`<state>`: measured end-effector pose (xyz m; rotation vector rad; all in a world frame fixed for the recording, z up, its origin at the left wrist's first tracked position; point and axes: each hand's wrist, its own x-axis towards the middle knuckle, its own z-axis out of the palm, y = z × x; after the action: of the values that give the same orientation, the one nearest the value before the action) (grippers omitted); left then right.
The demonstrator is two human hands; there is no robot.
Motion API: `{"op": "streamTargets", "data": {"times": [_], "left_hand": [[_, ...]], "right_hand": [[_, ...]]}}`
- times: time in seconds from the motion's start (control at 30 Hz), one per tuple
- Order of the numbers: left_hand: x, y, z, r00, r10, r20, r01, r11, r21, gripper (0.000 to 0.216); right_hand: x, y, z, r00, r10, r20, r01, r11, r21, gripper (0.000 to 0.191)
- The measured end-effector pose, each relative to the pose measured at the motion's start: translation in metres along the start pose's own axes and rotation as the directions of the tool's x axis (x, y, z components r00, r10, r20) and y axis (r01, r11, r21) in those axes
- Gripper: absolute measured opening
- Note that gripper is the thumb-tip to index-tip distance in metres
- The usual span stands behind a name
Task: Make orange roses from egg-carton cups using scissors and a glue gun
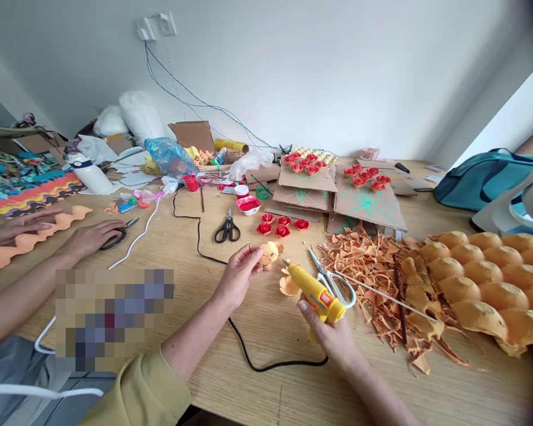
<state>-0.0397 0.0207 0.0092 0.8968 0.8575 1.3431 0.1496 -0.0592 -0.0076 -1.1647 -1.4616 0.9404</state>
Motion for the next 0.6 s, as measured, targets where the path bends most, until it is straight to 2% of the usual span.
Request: {"op": "streamTargets", "data": {"times": [0.1,0.23,0.43,0.6], "left_hand": [[-0.002,0.000,0.002,0.996,0.089,0.010,-0.089,0.981,0.172,0.035],[-0.005,0.001,0.004,0.985,0.156,0.074,-0.172,0.932,0.319,0.032],[-0.005,0.000,0.004,0.978,0.172,0.119,-0.202,0.921,0.333,0.032],[-0.002,-0.004,0.001,0.977,0.155,0.148,-0.198,0.915,0.351,0.030]], "right_hand": [[0.005,-0.004,-0.007,0.990,0.083,-0.112,-0.078,0.996,0.046,0.032],[0.012,-0.005,-0.019,0.974,0.171,-0.149,-0.165,0.985,0.058,0.037],[0.014,-0.003,-0.034,0.963,0.269,0.017,-0.269,0.962,0.054,0.045],[0.008,-0.001,-0.047,0.937,0.347,0.042,-0.349,0.926,0.147,0.045]]}}
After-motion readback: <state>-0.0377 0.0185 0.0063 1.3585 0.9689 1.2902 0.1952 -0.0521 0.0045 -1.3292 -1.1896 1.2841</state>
